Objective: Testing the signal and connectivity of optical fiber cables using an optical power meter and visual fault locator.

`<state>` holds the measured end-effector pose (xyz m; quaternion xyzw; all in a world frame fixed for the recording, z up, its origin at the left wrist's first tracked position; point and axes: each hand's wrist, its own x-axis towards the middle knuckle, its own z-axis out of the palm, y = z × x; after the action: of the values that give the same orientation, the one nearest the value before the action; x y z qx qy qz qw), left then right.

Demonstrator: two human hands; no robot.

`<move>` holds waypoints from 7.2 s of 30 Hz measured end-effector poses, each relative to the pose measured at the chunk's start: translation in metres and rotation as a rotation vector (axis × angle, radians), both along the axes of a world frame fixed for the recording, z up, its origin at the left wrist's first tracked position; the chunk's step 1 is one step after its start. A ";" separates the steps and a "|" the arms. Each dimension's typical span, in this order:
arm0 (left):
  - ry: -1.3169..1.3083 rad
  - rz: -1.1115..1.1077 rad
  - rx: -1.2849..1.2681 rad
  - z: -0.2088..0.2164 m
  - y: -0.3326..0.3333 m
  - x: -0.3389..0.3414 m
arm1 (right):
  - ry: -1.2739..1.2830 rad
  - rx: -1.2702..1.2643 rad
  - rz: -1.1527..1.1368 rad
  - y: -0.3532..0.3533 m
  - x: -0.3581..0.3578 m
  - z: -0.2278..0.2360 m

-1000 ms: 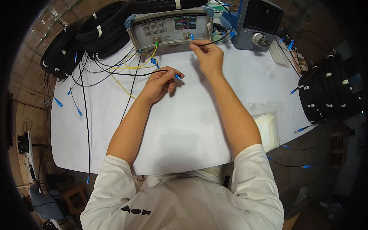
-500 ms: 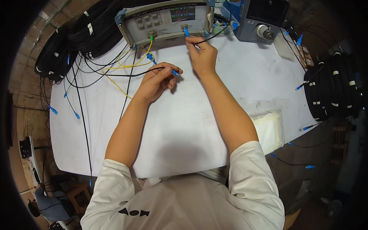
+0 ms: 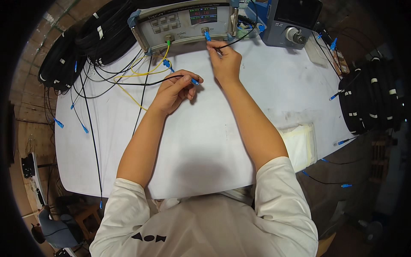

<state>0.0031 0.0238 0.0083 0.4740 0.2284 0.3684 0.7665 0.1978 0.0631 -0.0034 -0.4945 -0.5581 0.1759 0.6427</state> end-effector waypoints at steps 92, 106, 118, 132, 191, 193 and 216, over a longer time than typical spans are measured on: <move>0.143 0.255 0.083 0.003 -0.039 -0.029 | -0.053 -0.464 0.518 -0.108 -0.009 0.018; 0.255 0.214 0.076 0.008 -0.042 -0.029 | 0.009 -0.527 0.653 -0.106 -0.003 0.021; 0.314 0.311 0.138 0.006 -0.042 -0.019 | -0.093 -0.482 0.457 -0.110 -0.010 0.018; 0.363 0.362 0.178 0.000 -0.042 -0.015 | -0.167 -0.476 0.396 -0.112 -0.010 0.022; 0.216 0.134 0.010 0.010 -0.038 -0.034 | 0.002 -0.524 0.605 -0.111 -0.006 0.019; 0.244 0.147 -0.002 0.011 -0.037 -0.034 | 0.045 -0.538 0.627 -0.111 -0.006 0.021; 0.254 0.140 0.016 0.010 -0.037 -0.033 | -0.007 -0.560 0.619 -0.106 -0.004 0.018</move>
<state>-0.0299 -0.0137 0.0187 0.5057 0.3530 0.3602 0.6999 0.1939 -0.0430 0.0142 -0.4596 -0.6131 0.5043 0.3981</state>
